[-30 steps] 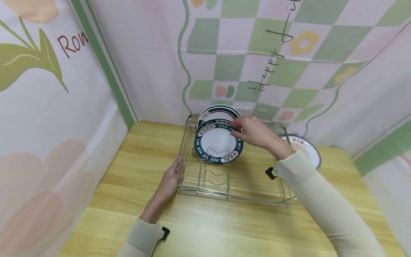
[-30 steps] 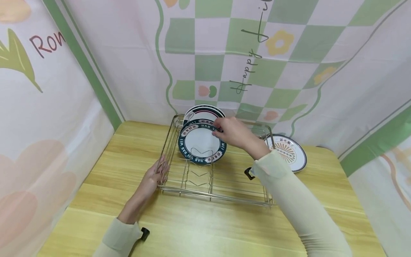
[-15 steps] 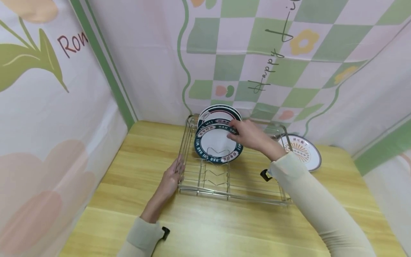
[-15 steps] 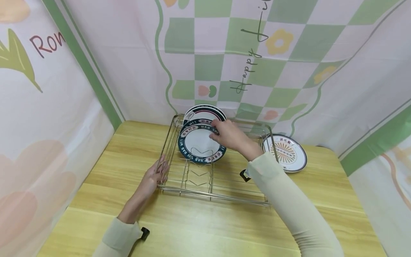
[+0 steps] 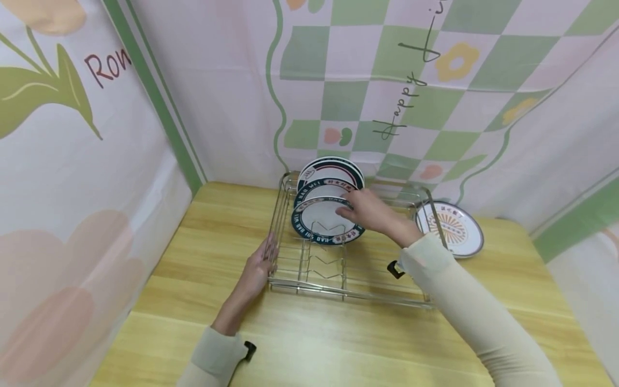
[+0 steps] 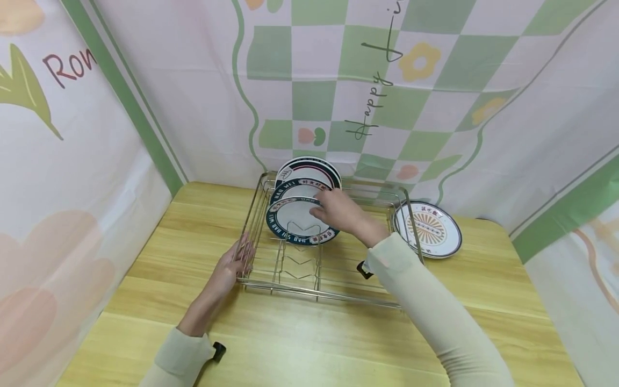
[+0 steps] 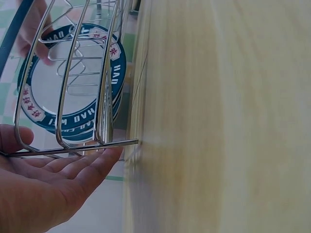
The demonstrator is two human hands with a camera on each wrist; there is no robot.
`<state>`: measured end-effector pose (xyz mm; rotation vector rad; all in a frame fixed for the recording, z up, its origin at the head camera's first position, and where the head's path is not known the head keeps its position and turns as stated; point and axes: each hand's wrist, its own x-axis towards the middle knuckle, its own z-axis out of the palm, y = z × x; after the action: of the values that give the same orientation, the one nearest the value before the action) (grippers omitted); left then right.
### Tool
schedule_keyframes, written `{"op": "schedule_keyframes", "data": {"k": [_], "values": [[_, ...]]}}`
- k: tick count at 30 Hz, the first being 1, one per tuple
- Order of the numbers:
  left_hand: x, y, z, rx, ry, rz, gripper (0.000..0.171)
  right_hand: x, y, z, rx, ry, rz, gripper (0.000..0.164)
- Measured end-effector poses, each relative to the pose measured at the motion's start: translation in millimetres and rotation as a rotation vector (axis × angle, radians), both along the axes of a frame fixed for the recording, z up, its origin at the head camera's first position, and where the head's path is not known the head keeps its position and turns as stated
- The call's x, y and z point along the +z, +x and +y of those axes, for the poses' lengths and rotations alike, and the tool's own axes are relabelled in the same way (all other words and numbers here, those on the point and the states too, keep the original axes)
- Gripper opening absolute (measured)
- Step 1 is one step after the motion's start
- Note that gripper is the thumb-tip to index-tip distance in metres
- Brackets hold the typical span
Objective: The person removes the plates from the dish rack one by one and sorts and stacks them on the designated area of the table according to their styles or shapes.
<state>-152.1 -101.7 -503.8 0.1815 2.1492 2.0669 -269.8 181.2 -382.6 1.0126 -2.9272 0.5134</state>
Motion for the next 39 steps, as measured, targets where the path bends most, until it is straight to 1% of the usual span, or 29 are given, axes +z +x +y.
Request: {"op": "schedule_keyframes", "data": {"k": [3, 5, 6, 9, 20, 29, 34, 39], "values": [[0.0, 0.1, -0.1, 0.002, -0.002, 0.001, 0.079, -5.2, 0.6, -1.7, 0.035, -0.034, 0.007, 0.015], [-0.1, 0.2, -0.2, 0.002, -0.003, 0.001, 0.079, -8.3, 0.9, -2.3, 0.046, -0.062, 0.016, 0.02], [-0.1, 0.4, -0.3, 0.002, -0.004, 0.003, 0.08, -9.5, 0.8, -2.4, 0.047, -0.072, 0.018, 0.024], [0.1, 0.8, -0.3, 0.002, -0.002, 0.002, 0.079, -11.6, 0.8, -3.1, 0.038, -0.089, 0.017, 0.024], [1.1, 0.9, 0.8, -0.008, 0.006, 0.0, 0.079, -12.4, 4.9, -1.7, 0.04, -0.073, 0.018, 0.015], [-1.8, 1.3, 0.4, -0.009, -0.007, 0.013, 0.078, -13.9, 6.6, 0.3, 0.062, -0.081, 0.043, 0.012], [-2.7, 1.1, 0.5, -0.009, -0.01, 0.015, 0.078, -7.1, 11.3, 2.3, 0.032, -0.108, 0.068, 0.008], [-2.1, 0.2, 0.1, -0.012, -0.007, 0.011, 0.078, 9.0, 17.2, 7.4, -0.002, -0.12, 0.123, 0.011]]}}
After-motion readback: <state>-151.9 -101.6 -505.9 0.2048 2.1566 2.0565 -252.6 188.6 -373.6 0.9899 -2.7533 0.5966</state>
